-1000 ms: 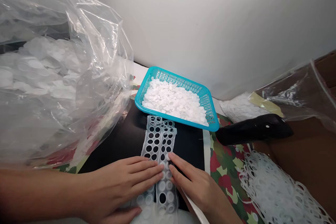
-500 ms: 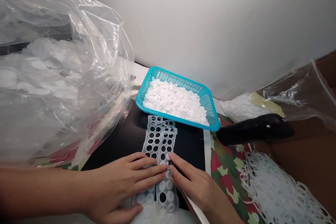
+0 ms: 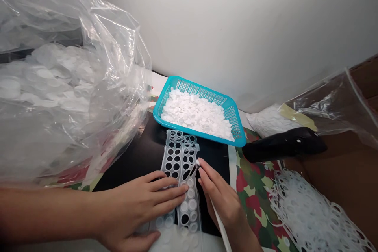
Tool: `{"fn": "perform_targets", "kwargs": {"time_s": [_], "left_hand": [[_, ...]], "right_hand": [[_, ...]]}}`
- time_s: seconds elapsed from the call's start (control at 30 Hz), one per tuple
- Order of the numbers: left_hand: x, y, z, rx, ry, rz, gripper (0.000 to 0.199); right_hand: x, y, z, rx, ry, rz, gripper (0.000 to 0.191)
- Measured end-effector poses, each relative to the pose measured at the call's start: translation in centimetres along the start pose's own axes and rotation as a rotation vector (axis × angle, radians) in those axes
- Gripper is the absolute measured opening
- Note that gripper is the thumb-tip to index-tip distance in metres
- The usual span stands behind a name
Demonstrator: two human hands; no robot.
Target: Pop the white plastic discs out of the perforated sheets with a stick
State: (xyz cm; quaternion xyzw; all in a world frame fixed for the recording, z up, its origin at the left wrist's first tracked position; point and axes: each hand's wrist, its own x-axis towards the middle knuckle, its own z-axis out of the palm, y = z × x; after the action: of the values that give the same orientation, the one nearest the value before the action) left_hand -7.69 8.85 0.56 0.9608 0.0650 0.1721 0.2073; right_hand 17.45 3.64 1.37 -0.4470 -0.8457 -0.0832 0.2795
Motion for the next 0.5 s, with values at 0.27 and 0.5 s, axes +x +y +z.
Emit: {"fn": "perform_targets", "kwargs": {"time_s": [0.27,0.5], "left_hand": [[-0.1,-0.1,0.1,0.003,0.02,-0.003,0.061],[-0.2,-0.1,0.1,0.023,0.028,0.003,0.061]], "right_hand": [[1.2,2.7,-0.3,-0.288,0.306,0.077,0.043],[1.6,5.0,0.9,-0.226,0.316,0.226,0.026]]}}
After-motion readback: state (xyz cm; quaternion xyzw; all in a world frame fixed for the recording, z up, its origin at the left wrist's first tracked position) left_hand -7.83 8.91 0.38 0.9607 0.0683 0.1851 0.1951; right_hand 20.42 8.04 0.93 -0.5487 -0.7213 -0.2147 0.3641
